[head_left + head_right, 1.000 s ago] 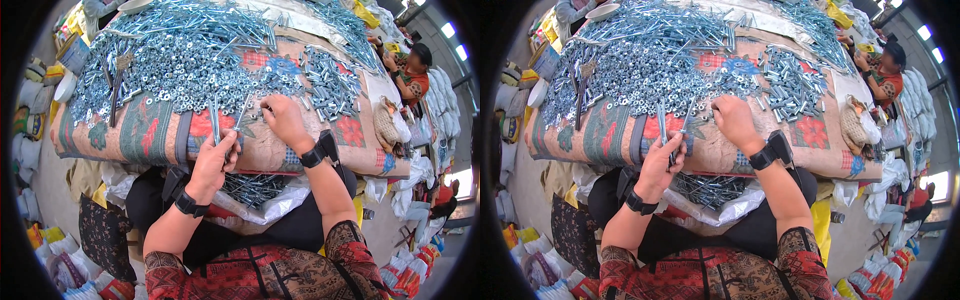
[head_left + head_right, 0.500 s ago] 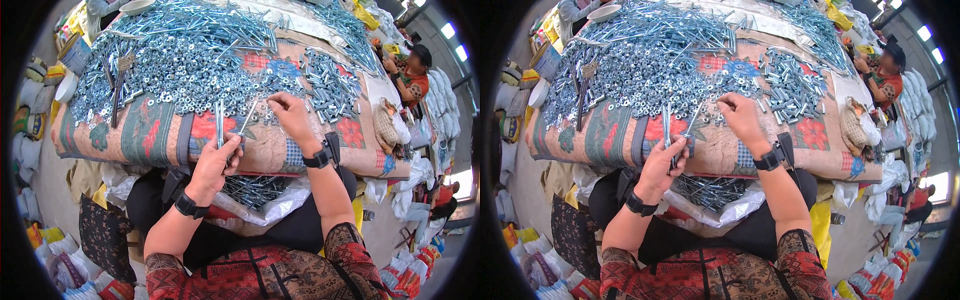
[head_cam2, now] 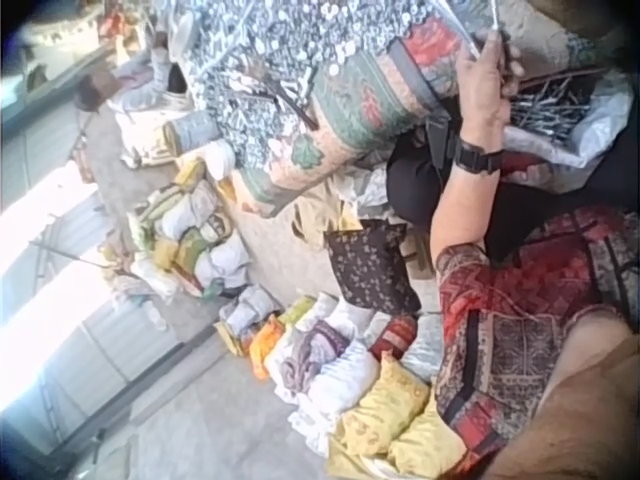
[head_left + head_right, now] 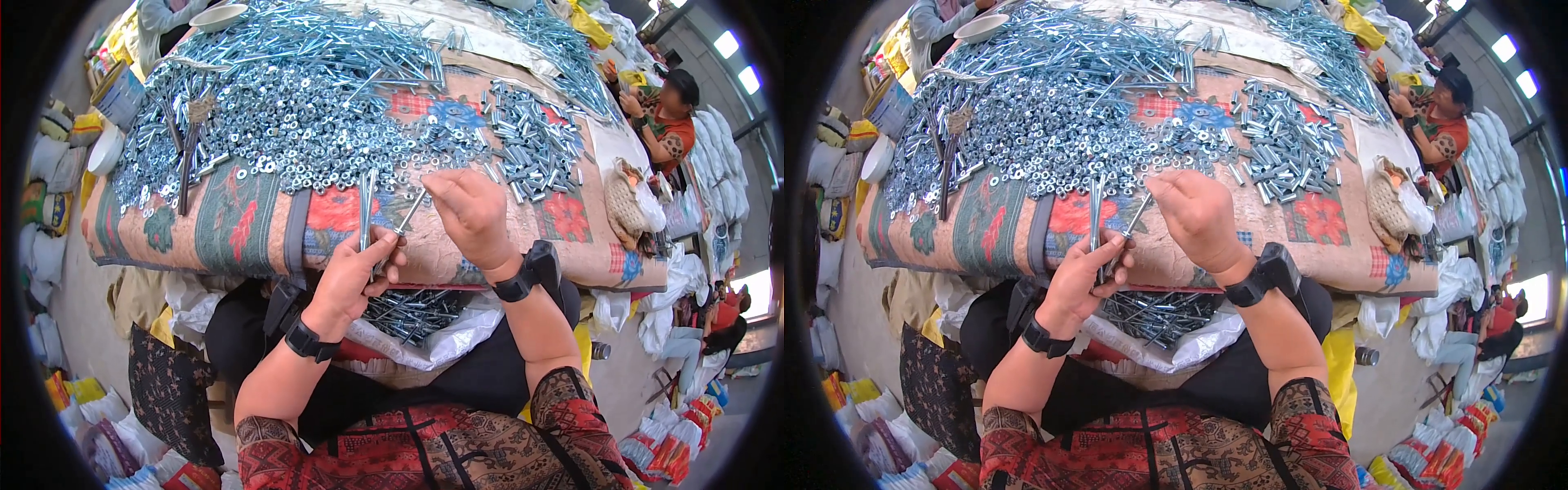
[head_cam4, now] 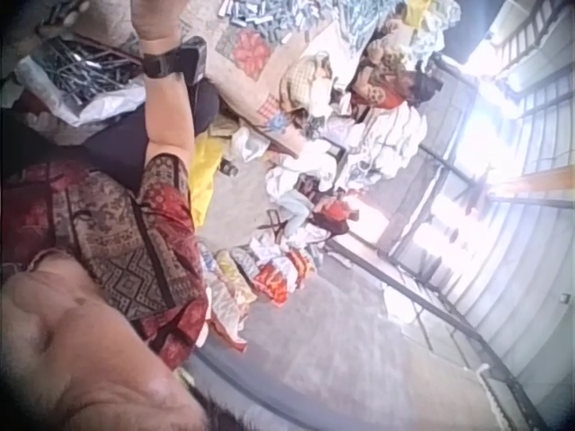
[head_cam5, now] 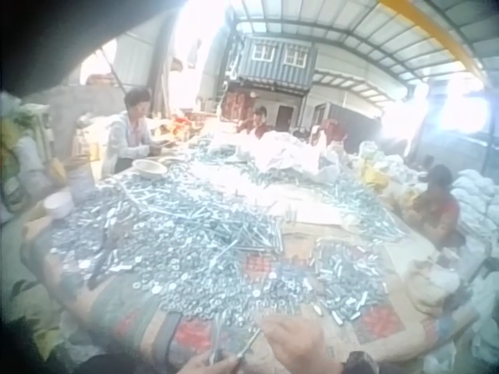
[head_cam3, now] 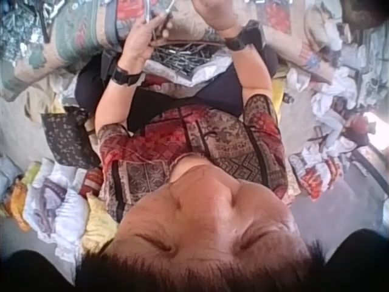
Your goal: Assembling bolts by putting washers on them for industrial use.
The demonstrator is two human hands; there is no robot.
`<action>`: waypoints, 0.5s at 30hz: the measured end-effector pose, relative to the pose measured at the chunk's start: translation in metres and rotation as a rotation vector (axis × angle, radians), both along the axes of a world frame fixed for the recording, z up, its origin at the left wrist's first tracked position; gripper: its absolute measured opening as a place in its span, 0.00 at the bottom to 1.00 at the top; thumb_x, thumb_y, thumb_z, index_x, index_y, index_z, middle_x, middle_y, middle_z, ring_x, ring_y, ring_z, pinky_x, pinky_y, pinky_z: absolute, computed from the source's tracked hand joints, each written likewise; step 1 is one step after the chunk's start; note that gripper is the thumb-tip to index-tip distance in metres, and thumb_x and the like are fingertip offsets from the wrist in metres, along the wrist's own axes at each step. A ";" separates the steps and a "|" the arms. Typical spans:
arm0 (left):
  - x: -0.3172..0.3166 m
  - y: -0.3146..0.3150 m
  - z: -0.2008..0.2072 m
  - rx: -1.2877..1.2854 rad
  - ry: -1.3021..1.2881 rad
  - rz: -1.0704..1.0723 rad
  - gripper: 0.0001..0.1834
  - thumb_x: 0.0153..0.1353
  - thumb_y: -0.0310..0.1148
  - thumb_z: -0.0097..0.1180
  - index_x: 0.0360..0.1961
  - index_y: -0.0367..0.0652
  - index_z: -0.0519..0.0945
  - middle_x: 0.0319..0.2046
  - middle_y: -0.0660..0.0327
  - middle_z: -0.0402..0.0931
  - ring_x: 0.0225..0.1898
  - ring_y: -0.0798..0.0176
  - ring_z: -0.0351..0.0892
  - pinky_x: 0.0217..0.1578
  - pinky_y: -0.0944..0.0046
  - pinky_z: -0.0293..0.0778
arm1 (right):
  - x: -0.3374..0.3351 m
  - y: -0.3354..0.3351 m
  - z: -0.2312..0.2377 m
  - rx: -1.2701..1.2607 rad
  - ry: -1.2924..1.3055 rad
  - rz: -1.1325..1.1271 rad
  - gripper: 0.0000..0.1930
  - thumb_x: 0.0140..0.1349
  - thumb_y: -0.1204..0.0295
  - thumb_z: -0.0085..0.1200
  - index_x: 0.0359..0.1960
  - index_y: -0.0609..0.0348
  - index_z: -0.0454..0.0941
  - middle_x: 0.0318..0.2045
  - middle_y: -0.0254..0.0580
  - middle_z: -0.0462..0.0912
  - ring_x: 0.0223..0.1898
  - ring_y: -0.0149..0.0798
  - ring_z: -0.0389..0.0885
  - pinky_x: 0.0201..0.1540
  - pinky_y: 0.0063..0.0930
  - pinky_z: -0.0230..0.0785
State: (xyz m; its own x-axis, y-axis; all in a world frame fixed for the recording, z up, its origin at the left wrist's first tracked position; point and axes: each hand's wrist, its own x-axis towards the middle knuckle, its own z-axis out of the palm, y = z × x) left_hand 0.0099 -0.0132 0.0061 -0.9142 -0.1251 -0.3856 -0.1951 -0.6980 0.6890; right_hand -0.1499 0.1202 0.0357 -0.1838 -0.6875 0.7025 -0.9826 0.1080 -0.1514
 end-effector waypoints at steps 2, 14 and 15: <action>0.000 0.002 0.001 -0.029 0.005 0.008 0.08 0.67 0.35 0.51 0.38 0.42 0.74 0.27 0.63 0.76 0.21 0.75 0.73 0.13 0.79 0.55 | 0.004 -0.001 0.003 -0.105 -0.627 0.035 0.10 0.57 0.78 0.60 0.40 0.63 0.79 0.34 0.34 0.81 0.34 0.27 0.79 0.34 0.22 0.74; 0.001 0.000 0.006 -0.187 -0.090 -0.093 0.18 0.68 0.46 0.47 0.42 0.41 0.77 0.26 0.63 0.79 0.22 0.74 0.77 0.13 0.79 0.56 | 0.008 0.009 0.001 0.186 -1.543 0.194 0.13 0.64 0.62 0.55 0.36 0.60 0.80 0.24 0.27 0.75 0.24 0.18 0.69 0.24 0.13 0.61; 0.001 -0.001 0.005 -0.176 -0.119 -0.214 0.18 0.68 0.47 0.49 0.40 0.42 0.78 0.24 0.64 0.79 0.20 0.75 0.76 0.13 0.79 0.55 | 0.003 0.013 0.003 0.177 -1.519 0.185 0.14 0.66 0.61 0.53 0.35 0.60 0.81 0.24 0.27 0.76 0.23 0.19 0.68 0.26 0.14 0.62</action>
State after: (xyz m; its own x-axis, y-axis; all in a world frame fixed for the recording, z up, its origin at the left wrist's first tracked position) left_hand 0.0107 -0.0140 0.0111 -0.8767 -0.0093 -0.4809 -0.4112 -0.5043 0.7593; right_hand -0.1465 0.1335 0.0387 -0.5330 -0.8323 -0.1520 0.0797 0.1295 -0.9884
